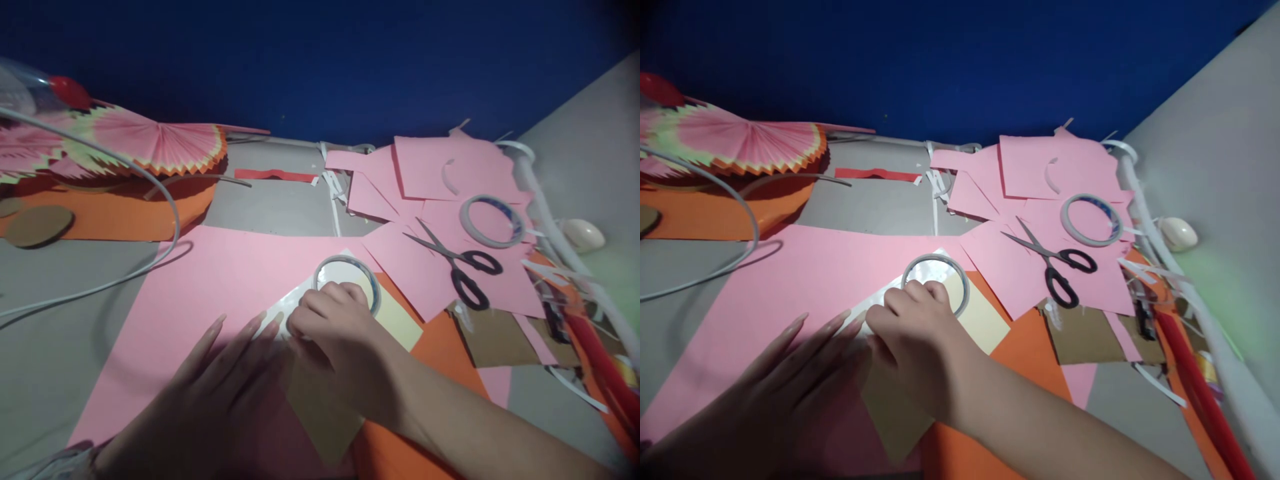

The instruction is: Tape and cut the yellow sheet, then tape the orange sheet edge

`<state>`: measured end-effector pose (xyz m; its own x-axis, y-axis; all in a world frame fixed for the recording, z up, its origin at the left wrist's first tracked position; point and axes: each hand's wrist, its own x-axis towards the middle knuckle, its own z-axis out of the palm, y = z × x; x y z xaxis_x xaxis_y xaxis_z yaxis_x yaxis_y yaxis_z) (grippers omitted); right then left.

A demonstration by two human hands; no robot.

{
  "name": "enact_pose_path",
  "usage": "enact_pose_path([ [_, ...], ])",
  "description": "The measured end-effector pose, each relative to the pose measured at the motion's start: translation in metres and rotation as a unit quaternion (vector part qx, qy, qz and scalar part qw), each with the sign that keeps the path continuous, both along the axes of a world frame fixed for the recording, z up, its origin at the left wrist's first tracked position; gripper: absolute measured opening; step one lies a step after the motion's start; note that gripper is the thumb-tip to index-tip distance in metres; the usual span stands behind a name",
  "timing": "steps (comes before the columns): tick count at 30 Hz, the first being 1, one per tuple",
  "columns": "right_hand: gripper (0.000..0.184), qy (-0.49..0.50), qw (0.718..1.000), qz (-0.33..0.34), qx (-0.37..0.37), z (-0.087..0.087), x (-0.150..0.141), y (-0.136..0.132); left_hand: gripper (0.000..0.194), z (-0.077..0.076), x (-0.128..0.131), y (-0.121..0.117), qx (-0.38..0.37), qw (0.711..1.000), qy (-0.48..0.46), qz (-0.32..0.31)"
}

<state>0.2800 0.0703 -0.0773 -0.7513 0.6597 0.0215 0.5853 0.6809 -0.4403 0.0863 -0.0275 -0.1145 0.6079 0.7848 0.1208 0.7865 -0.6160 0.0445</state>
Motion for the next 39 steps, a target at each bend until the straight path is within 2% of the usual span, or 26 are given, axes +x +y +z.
enact_pose_path([
  [8, 0.013, -0.015, 0.999, -0.014, 0.038, -0.004, 0.003, 0.002, 0.045, 0.013, 0.004, 0.002, -0.029, 0.999, 0.008, 0.034],
  [13, 0.026, -0.021, 0.996, -0.038, 0.072, -0.007, 0.008, 0.006, 0.042, 0.008, 0.005, 0.003, -0.012, 0.999, 0.035, 0.024],
  [19, 0.023, -0.017, 0.998, -0.044, 0.041, -0.007, 0.009, 0.011, 0.043, -0.003, 0.003, 0.003, 0.049, 0.998, 0.031, 0.01],
  [23, 0.024, -0.015, 0.998, -0.049, 0.028, -0.006, 0.009, 0.012, 0.047, -0.002, 0.0, 0.003, 0.039, 0.999, 0.038, -0.003],
  [32, 0.025, -0.019, 0.998, -0.048, 0.022, -0.001, 0.007, 0.015, 0.038, 0.003, -0.002, 0.007, 0.007, 0.999, 0.029, -0.017],
  [39, 0.025, -0.032, 0.998, -0.04, -0.019, 0.003, 0.008, 0.018, 0.045, 0.004, -0.004, 0.007, -0.029, 0.998, 0.043, -0.029],
])
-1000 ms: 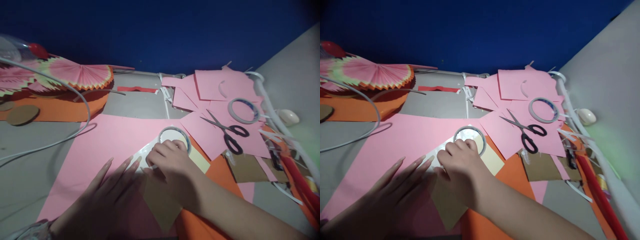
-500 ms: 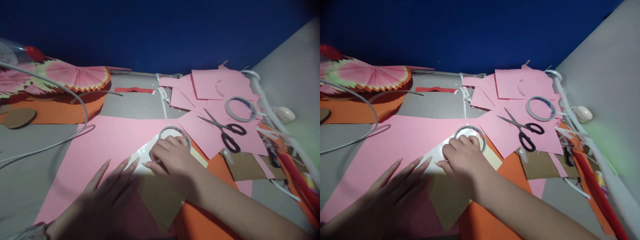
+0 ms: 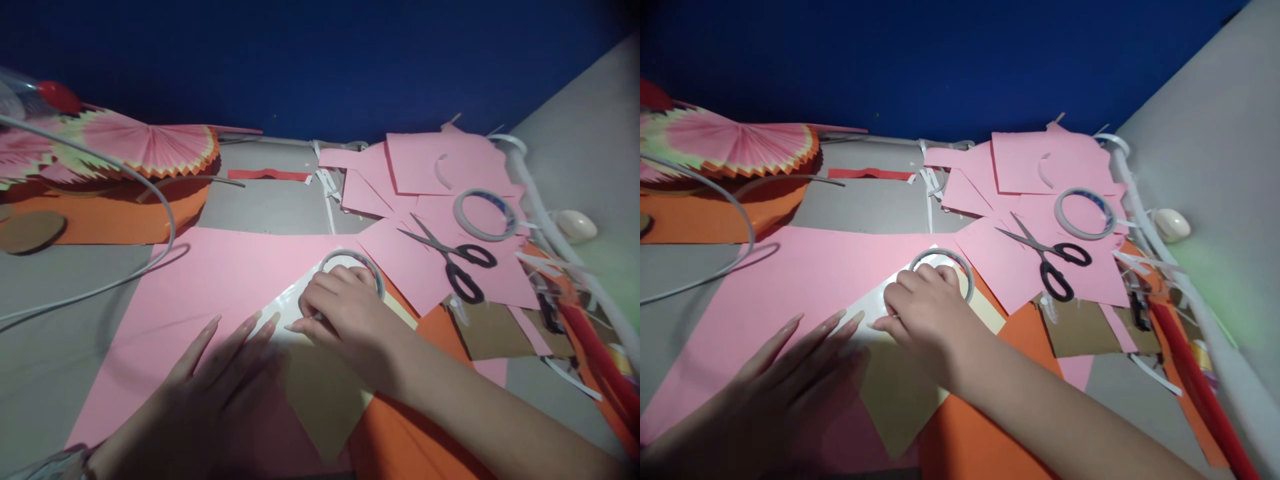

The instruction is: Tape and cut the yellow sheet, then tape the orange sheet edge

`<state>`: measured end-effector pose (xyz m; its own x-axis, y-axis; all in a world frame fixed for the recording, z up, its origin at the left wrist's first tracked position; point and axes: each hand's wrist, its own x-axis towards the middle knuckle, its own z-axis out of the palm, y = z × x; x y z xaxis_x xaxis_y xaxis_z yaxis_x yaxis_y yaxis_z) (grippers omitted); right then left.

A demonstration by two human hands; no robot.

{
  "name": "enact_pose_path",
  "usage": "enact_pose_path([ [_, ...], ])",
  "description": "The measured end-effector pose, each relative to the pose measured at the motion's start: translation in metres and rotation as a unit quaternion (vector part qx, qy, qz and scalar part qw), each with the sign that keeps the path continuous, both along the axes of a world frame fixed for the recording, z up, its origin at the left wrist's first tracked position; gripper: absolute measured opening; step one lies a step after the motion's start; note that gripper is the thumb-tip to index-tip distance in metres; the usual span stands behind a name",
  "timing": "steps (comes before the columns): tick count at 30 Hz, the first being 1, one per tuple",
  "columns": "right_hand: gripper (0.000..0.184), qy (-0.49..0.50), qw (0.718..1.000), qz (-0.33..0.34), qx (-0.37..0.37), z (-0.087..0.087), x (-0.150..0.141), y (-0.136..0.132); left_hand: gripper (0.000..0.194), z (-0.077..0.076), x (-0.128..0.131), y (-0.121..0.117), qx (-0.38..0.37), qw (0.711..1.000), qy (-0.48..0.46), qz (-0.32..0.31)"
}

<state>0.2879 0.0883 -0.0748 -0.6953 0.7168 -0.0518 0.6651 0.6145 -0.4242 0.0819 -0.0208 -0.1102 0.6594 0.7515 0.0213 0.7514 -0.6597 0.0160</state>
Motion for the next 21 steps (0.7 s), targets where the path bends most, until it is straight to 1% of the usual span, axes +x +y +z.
enact_pose_path([
  [1, 0.025, 0.0, 1.0, -0.001, 0.001, -0.001, 0.0, 0.0, 0.046, 0.0, 0.0, 0.0, -0.006, 1.0, -0.001, 0.0],
  [3, 0.026, 0.0, 1.0, 0.001, 0.007, -0.002, 0.001, 0.001, 0.043, 0.001, 0.001, -0.001, -0.009, 1.0, -0.009, 0.011],
  [5, 0.028, 0.0, 1.0, 0.001, 0.017, -0.004, 0.001, 0.002, 0.04, 0.006, 0.002, -0.001, -0.021, 0.999, -0.02, 0.031],
  [6, 0.028, 0.0, 1.0, 0.0, 0.02, -0.004, 0.001, 0.002, 0.042, 0.009, 0.002, 0.0, -0.031, 0.998, -0.033, 0.036],
  [7, 0.029, 0.001, 1.0, 0.0, 0.022, -0.005, 0.001, 0.002, 0.049, 0.011, 0.003, 0.001, -0.044, 0.997, -0.051, 0.038],
  [9, 0.028, 0.003, 1.0, 0.002, 0.021, -0.006, 0.002, 0.002, 0.072, 0.016, 0.005, 0.004, -0.066, 0.993, -0.087, 0.039],
  [10, 0.028, 0.003, 1.0, 0.004, 0.019, -0.006, 0.002, 0.002, 0.077, 0.016, 0.007, 0.005, -0.068, 0.992, -0.099, 0.045],
  [11, 0.028, -0.002, 1.0, 0.006, 0.015, -0.006, 0.002, 0.003, 0.073, 0.016, 0.009, 0.007, -0.059, 0.991, -0.103, 0.052],
  [14, 0.03, -0.032, 0.999, 0.008, 0.013, -0.002, 0.004, 0.004, 0.045, 0.009, 0.013, 0.01, 0.006, 0.995, -0.08, 0.067],
  [15, 0.03, -0.04, 0.999, 0.012, 0.013, 0.0, 0.006, 0.005, 0.041, 0.007, 0.013, 0.01, 0.028, 0.995, -0.071, 0.066],
  [17, 0.029, -0.044, 0.999, 0.024, 0.01, 0.005, 0.01, 0.006, 0.039, 0.004, 0.013, 0.01, 0.042, 0.995, -0.064, 0.056],
  [21, 0.023, -0.031, 0.999, 0.022, -0.029, 0.011, 0.014, 0.005, 0.043, 0.005, 0.007, 0.005, 0.019, 0.998, -0.053, 0.017],
])
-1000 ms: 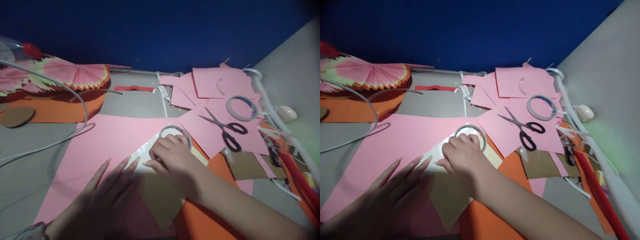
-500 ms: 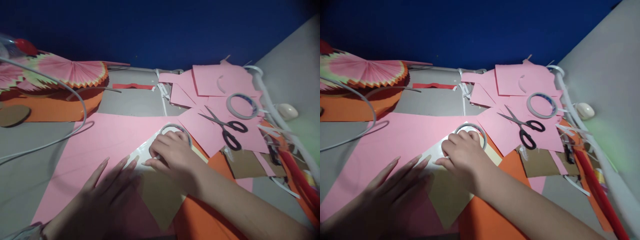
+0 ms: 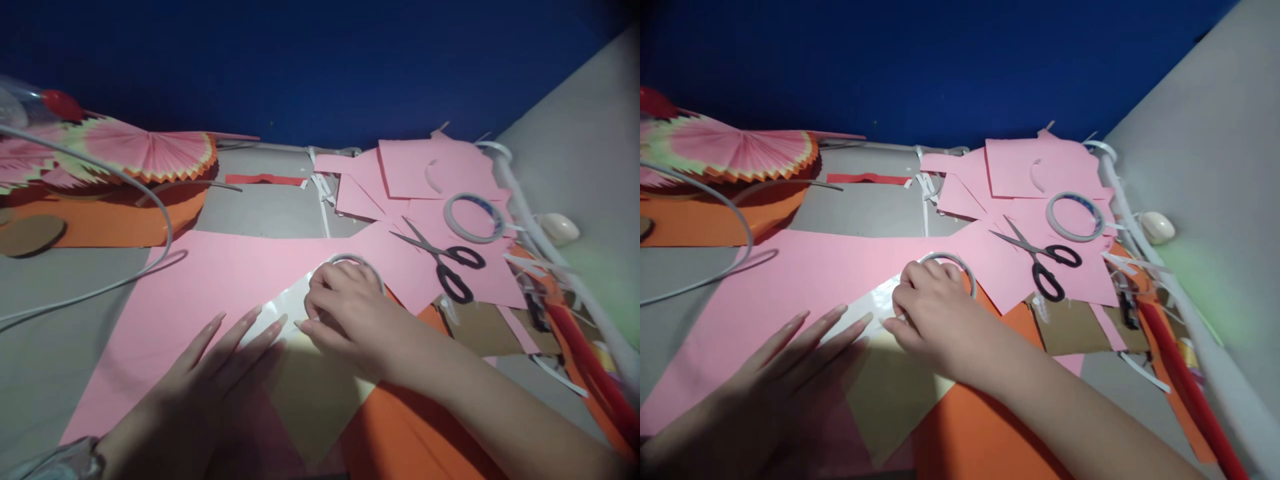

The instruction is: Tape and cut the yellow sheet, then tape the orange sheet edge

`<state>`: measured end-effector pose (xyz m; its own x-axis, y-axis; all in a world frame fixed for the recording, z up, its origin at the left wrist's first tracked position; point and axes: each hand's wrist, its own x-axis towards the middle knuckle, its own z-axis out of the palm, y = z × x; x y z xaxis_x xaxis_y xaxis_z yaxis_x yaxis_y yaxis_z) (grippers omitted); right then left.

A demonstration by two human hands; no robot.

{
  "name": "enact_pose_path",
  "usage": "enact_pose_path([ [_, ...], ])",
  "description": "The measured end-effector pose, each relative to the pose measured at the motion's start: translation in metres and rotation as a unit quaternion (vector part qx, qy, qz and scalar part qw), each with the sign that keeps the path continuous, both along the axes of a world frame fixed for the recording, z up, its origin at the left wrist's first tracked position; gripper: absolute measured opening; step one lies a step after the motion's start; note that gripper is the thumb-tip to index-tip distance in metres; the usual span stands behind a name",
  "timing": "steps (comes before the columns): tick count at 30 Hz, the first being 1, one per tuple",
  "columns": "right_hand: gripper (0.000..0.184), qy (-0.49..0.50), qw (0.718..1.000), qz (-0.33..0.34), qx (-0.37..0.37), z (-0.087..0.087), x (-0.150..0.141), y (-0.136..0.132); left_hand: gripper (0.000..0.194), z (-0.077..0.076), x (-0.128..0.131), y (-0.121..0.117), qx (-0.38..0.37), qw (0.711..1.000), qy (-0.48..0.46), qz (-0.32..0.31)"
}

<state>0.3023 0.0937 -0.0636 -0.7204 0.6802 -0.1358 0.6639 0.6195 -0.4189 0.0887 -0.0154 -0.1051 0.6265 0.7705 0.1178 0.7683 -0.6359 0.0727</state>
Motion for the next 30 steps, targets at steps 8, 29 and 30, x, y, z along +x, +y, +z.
enact_pose_path([
  [8, 0.022, -0.016, 0.999, -0.008, -0.039, 0.0, -0.008, -0.004, 0.05, -0.005, -0.003, -0.011, 0.015, 0.998, 0.053, -0.013],
  [29, 0.018, 0.003, 0.999, -0.03, 0.024, -0.01, -0.008, -0.007, 0.046, -0.005, -0.003, -0.01, -0.015, 0.999, 0.034, 0.003],
  [30, 0.017, 0.005, 0.999, -0.027, 0.036, -0.012, -0.007, -0.007, 0.046, -0.005, -0.004, -0.01, -0.015, 0.999, 0.037, -0.002],
])
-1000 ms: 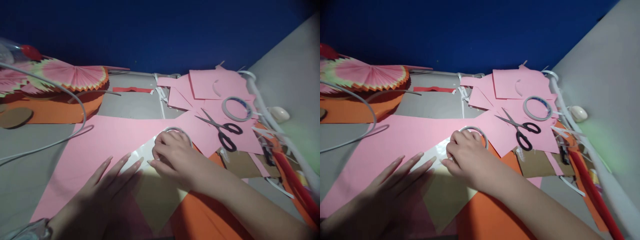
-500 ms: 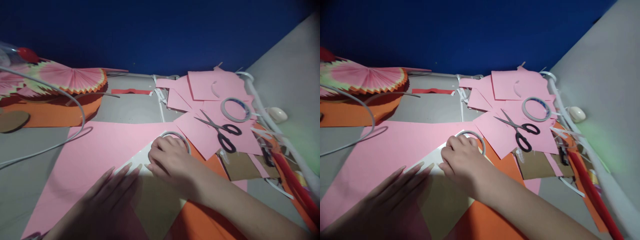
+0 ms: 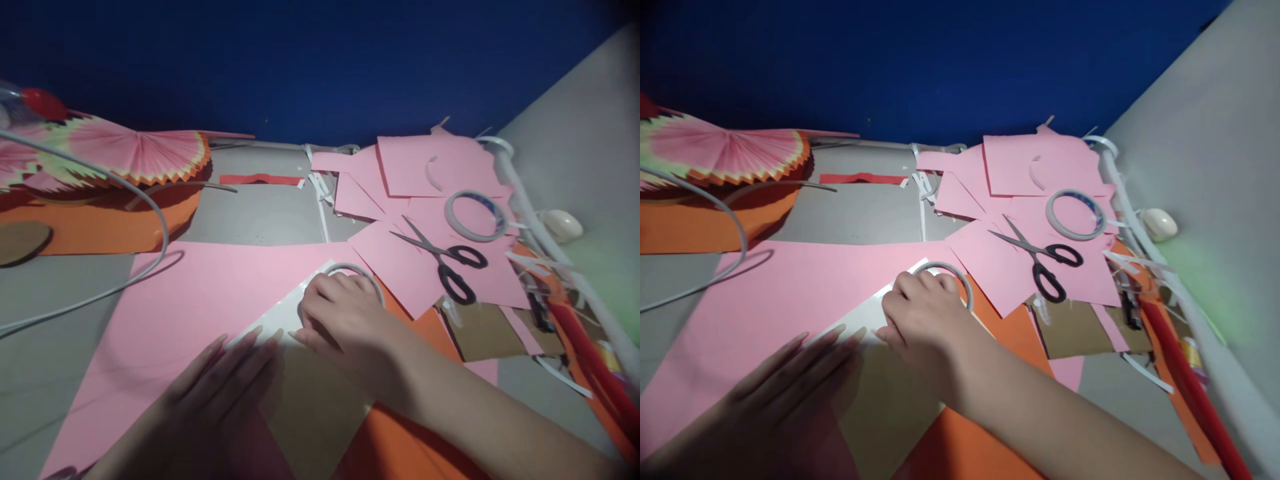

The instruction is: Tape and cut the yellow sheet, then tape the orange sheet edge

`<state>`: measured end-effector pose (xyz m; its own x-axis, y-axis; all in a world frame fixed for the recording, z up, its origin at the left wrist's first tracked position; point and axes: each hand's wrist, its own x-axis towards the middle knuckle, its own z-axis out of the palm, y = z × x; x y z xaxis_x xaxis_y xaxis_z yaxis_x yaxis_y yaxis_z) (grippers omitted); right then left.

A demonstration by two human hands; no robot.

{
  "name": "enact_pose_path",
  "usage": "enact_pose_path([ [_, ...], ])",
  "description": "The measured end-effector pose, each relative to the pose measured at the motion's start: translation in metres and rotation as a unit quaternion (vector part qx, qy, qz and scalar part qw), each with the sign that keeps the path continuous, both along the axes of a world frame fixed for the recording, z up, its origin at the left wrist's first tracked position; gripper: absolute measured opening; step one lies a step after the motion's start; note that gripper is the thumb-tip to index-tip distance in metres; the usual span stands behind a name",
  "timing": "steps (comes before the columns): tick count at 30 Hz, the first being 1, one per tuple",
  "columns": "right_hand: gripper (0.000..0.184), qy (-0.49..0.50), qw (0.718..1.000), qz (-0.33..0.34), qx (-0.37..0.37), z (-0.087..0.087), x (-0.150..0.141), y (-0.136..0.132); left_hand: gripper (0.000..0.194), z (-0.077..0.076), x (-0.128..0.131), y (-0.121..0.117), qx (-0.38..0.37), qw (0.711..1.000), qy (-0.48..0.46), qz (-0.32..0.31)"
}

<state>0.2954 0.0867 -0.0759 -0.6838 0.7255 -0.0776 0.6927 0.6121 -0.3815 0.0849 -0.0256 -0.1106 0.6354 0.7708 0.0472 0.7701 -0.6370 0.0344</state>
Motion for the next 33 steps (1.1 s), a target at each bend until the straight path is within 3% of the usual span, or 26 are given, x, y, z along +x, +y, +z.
enact_pose_path([
  [5, 0.014, 0.005, 0.999, 0.015, 0.05, -0.006, 0.003, -0.001, 0.047, -0.005, 0.0, -0.003, -0.004, 1.0, -0.007, 0.01],
  [13, 0.019, -0.074, 0.991, -0.016, 0.114, -0.002, -0.002, -0.011, 0.052, -0.005, -0.001, 0.0, 0.018, 1.0, -0.013, 0.001],
  [18, 0.017, -0.122, 0.992, -0.028, 0.025, 0.013, 0.004, -0.004, 0.059, -0.01, -0.003, 0.001, 0.015, 0.998, -0.061, 0.006],
  [22, 0.017, -0.083, 0.996, -0.018, -0.041, 0.02, 0.01, 0.001, 0.052, -0.003, -0.005, 0.006, 0.048, 0.998, -0.047, -0.019],
  [26, 0.02, -0.049, 0.997, -0.022, -0.047, 0.021, 0.011, 0.002, 0.048, 0.01, -0.003, 0.015, 0.028, 0.994, -0.107, -0.007],
  [29, 0.02, -0.046, 0.998, -0.024, -0.041, 0.021, 0.011, 0.002, 0.056, 0.015, 0.004, 0.021, 0.022, 0.989, -0.143, 0.028],
  [33, 0.02, -0.051, 0.998, -0.02, -0.033, 0.021, 0.01, 0.002, 0.062, 0.013, 0.012, 0.025, 0.017, 0.998, -0.063, 0.021],
])
